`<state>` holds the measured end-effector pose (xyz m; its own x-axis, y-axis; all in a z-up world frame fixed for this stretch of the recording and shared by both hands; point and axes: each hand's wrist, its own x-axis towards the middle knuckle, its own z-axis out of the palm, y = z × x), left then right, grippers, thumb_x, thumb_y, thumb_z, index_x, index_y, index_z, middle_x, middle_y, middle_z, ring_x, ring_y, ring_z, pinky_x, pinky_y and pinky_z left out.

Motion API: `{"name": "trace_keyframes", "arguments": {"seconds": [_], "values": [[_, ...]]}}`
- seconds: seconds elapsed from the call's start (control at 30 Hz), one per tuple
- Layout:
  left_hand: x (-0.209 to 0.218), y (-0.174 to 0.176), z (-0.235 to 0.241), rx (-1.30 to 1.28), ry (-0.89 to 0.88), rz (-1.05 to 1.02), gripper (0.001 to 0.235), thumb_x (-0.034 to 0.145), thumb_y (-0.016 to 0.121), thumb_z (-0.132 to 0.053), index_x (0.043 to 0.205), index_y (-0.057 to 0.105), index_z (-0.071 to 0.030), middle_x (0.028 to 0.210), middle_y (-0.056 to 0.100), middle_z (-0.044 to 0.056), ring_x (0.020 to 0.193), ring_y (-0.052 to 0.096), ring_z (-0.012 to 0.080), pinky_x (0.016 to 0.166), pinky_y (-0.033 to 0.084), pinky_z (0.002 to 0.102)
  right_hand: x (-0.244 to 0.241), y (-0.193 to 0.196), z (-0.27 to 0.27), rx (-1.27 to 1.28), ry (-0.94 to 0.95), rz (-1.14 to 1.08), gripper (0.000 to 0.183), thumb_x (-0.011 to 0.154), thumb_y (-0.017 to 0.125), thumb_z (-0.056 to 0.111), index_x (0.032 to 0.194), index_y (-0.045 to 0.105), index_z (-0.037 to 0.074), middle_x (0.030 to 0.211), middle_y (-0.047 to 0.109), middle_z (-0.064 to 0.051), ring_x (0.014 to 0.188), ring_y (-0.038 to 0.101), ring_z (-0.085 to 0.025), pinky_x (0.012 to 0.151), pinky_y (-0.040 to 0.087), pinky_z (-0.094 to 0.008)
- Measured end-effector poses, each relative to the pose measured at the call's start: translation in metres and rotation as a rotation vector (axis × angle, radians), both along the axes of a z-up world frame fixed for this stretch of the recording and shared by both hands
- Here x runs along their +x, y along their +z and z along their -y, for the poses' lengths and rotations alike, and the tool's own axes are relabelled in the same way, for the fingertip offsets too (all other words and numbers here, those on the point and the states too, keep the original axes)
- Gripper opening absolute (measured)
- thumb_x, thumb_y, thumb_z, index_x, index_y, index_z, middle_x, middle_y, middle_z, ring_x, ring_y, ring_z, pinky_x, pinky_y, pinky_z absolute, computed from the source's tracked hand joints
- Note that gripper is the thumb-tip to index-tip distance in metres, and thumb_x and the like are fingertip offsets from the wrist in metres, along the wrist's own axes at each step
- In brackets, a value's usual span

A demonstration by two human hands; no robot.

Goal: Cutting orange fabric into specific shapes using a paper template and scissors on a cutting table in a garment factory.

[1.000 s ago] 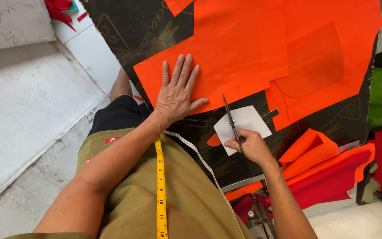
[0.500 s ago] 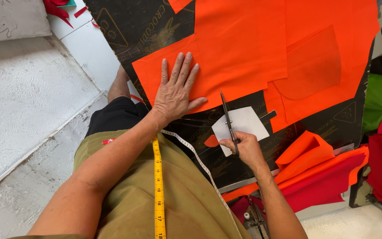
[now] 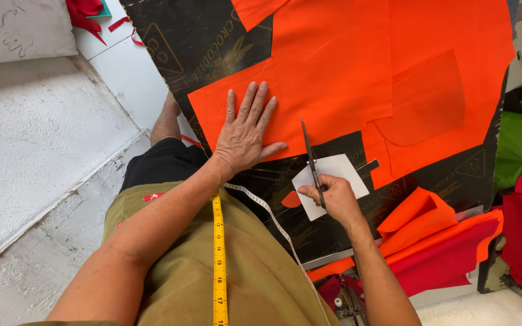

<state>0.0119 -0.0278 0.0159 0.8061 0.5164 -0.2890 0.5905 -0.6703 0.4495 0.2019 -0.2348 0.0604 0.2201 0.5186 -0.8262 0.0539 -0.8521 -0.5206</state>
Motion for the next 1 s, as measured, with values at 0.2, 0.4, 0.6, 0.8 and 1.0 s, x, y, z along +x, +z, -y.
{"name": "trace_keyframes", "arguments": {"seconds": [0.2,0.4,0.6,0.8,1.0], "values": [[-0.001,-0.002,0.0,0.013,0.004,0.008,0.099,0.097,0.038,-0.079,0.165,0.019,-0.01,0.172,0.0,0.017,0.158,-0.007,0.0344,0.124,-0.01,0.064,0.001,-0.004,-0.006,0.024,0.018,-0.011,0.041,0.077,0.093,0.033,0.065,0.068,0.003,0.044,0.061,-0.009,0.045,0.058,-0.013,0.05,0.042,-0.021],[-0.002,-0.003,-0.001,0.019,-0.001,0.014,0.098,0.097,0.039,-0.078,0.165,0.019,-0.01,0.172,0.0,0.017,0.158,-0.006,0.0346,0.124,-0.01,0.064,-0.003,0.013,-0.05,0.041,0.03,0.005,0.041,0.077,0.093,0.035,0.068,0.068,0.004,0.046,0.059,-0.008,0.046,0.055,-0.012,0.051,0.042,-0.022],[-0.003,-0.005,-0.001,0.029,0.005,0.022,0.098,0.097,0.039,-0.079,0.165,0.019,-0.011,0.172,0.0,0.016,0.158,-0.005,0.0342,0.124,-0.011,0.064,-0.002,0.009,-0.044,0.024,0.01,0.034,0.043,0.078,0.092,0.032,0.063,0.065,0.003,0.045,0.061,-0.01,0.044,0.06,-0.014,0.051,0.043,-0.021],[-0.004,-0.006,0.0,0.035,0.003,0.035,0.098,0.097,0.04,-0.077,0.165,0.018,-0.011,0.172,0.0,0.016,0.158,-0.005,0.0344,0.124,-0.011,0.063,-0.001,0.008,-0.074,0.067,0.057,0.045,0.045,0.078,0.092,0.041,0.067,0.069,0.005,0.048,0.062,-0.009,0.048,0.061,-0.013,0.052,0.044,-0.022],[-0.005,-0.009,-0.001,0.052,0.013,0.066,0.098,0.097,0.042,-0.077,0.165,0.02,-0.01,0.172,0.003,0.017,0.158,-0.002,0.0353,0.124,-0.009,0.064,0.001,0.007,-0.077,0.084,0.042,0.069,0.044,0.08,0.092,0.035,0.062,0.066,0.004,0.046,0.06,-0.009,0.044,0.061,-0.014,0.049,0.043,-0.021]]}}
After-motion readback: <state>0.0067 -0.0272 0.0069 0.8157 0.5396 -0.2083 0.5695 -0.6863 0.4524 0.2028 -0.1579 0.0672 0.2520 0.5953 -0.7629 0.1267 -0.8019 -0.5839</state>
